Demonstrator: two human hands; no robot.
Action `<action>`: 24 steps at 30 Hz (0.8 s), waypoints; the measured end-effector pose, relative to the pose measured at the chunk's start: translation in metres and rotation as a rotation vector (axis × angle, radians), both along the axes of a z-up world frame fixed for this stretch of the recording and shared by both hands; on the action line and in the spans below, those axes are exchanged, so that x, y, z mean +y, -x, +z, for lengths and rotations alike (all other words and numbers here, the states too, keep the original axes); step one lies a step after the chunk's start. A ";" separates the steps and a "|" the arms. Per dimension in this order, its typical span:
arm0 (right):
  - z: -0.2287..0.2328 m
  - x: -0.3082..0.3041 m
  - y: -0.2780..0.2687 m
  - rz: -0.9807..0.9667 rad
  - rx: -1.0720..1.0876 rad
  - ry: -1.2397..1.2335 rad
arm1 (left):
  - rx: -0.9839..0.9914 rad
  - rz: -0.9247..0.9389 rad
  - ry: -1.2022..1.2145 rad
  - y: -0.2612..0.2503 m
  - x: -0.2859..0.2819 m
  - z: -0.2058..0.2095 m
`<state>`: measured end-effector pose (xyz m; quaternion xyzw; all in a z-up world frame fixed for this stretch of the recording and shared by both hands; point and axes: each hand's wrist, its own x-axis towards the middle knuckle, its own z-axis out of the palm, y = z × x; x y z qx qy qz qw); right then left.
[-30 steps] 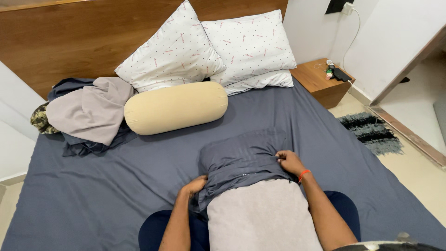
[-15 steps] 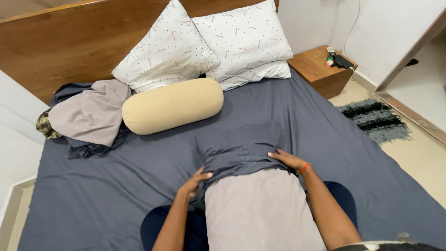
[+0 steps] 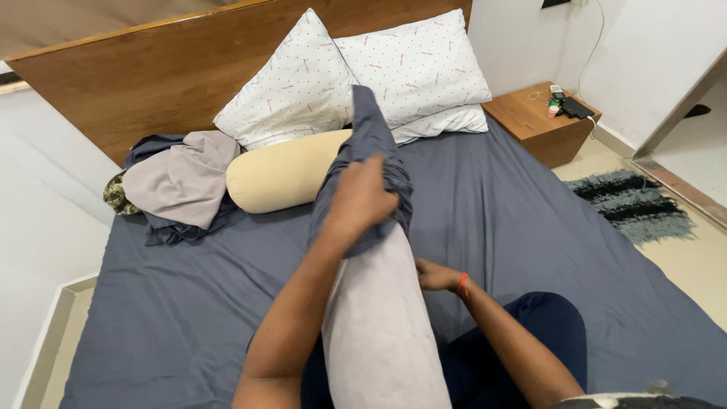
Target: The person sits on a bed and puts a gray pillowcase onto a rectangular pillow, smoothing and adjusting the fabric. The person then picks up a cylindrical bolster pillow and begins to slide a patterned pillowcase onto it.
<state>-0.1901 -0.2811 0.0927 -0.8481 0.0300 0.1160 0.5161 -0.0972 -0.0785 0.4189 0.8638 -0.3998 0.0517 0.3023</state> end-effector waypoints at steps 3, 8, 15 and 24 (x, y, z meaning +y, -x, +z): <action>-0.006 -0.029 0.010 0.097 -0.042 0.244 | -0.164 -0.059 -0.152 0.047 -0.062 -0.041; -0.023 -0.121 0.059 -0.413 0.228 0.373 | 0.124 -0.437 -0.416 0.094 -0.073 -0.170; -0.010 -0.129 0.075 -0.564 0.013 -0.160 | 0.244 -0.393 -0.175 0.102 -0.028 -0.253; 0.022 -0.038 0.044 -0.280 -0.284 0.251 | -0.045 0.223 0.032 0.034 0.025 -0.223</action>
